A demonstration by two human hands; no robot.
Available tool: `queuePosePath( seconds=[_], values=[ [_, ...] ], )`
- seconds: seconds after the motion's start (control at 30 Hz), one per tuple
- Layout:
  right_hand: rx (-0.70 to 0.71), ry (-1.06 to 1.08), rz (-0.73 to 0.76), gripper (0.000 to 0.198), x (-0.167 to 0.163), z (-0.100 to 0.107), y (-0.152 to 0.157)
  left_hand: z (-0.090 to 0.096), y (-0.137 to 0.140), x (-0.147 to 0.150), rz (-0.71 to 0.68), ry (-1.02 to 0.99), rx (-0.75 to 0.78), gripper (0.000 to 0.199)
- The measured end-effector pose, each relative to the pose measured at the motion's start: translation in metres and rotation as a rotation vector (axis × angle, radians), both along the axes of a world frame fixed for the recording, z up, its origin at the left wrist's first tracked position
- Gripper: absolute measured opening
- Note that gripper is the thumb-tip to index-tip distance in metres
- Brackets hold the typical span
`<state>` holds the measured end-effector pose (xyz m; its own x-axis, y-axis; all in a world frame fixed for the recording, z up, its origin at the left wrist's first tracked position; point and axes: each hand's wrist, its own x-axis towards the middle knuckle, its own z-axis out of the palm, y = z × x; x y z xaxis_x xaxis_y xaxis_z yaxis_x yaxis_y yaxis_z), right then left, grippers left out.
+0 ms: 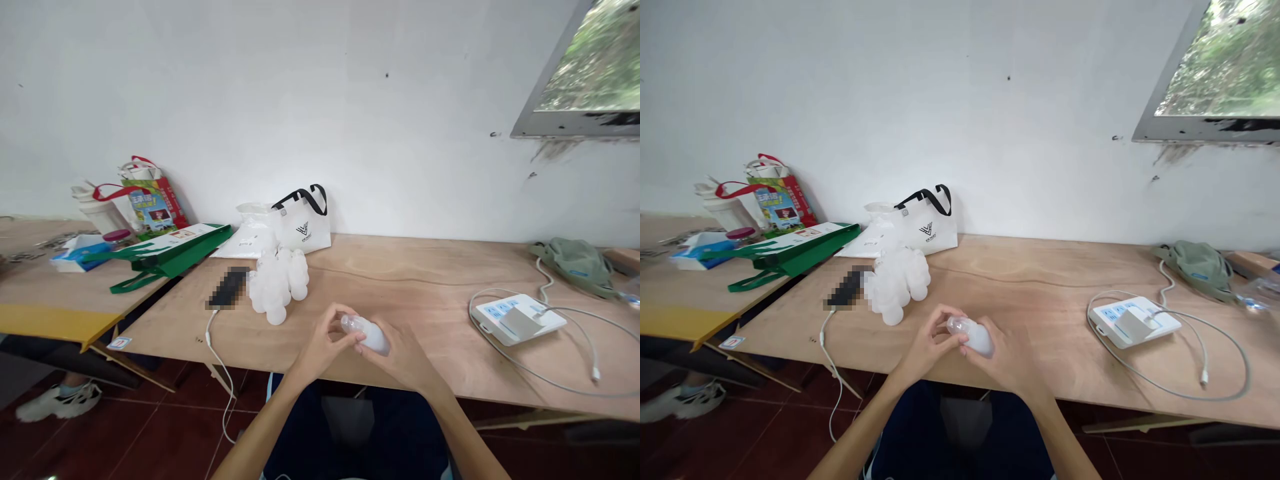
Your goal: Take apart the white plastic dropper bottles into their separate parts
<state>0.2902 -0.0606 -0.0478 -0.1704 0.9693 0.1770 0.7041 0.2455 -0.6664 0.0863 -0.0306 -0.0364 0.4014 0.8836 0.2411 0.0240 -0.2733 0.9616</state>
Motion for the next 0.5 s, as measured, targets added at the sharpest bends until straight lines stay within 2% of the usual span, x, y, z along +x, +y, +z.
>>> queuePosePath(
  seconds=[0.17,0.27,0.4,0.5],
  values=[
    [0.022,-0.096,0.018,0.018,-0.011,0.001,-0.004,0.006,-0.008,-0.001,0.049,0.311,0.205,0.023],
    [0.025,-0.104,0.058,0.021,-0.019,-0.001,-0.006,0.001,-0.008,0.004,0.101,0.461,0.327,0.017],
    [0.016,-0.173,0.051,0.018,-0.027,-0.005,-0.007,-0.012,-0.001,0.009,0.229,0.652,0.354,0.033],
    [0.015,-0.246,0.045,0.026,-0.031,-0.006,-0.007,-0.019,0.005,0.009,0.239,0.705,0.333,0.040]
  ],
)
